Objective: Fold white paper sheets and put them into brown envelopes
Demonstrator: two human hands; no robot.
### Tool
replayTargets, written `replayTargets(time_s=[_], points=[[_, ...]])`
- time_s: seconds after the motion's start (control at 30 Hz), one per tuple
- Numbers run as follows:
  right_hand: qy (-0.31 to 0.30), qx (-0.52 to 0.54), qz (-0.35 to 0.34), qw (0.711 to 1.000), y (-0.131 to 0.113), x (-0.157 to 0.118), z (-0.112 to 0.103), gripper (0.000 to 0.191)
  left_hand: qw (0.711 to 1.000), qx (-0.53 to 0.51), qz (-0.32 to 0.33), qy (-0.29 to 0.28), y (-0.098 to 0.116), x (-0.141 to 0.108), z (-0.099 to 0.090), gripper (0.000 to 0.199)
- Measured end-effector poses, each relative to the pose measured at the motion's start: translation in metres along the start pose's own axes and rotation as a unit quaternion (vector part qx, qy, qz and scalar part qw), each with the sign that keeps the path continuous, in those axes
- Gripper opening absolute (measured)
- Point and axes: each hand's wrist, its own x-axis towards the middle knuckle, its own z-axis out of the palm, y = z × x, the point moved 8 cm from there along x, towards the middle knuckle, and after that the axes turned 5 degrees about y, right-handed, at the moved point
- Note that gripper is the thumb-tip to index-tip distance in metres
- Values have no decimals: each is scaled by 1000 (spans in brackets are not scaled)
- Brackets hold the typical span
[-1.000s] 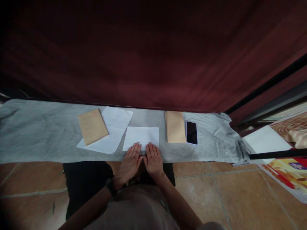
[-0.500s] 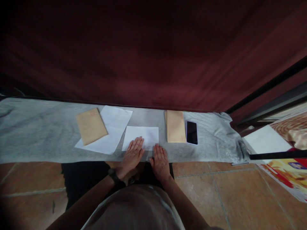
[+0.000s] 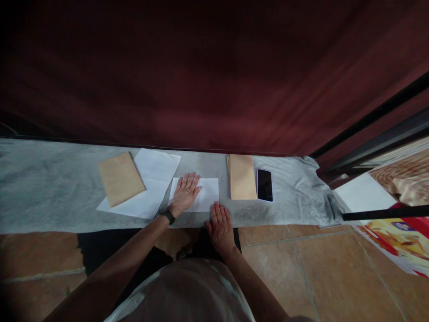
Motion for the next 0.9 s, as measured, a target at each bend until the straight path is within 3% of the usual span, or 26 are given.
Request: replayTargets(time_s=[0.13,0.33,0.5,0.73,0.9], points=[[-8,1,-2,1000,-1,1,-1,60,1000,8,16,2,11,-15,-6,54],[-27,11,-1,1000,-2,5,-5,54,999,6,48,-20,32,-63,-19,51],[-29,30,15,999,-2,15,-7,47,998,14,63,-27,37,-97,-33,54],[-28,102,2,994,-20,77,18,45,997,17,65,-33,30,-102,-34,53],[-41,80,-12,996,-22,113,42,46,999,22,46,-9,21,-101,-34,55]])
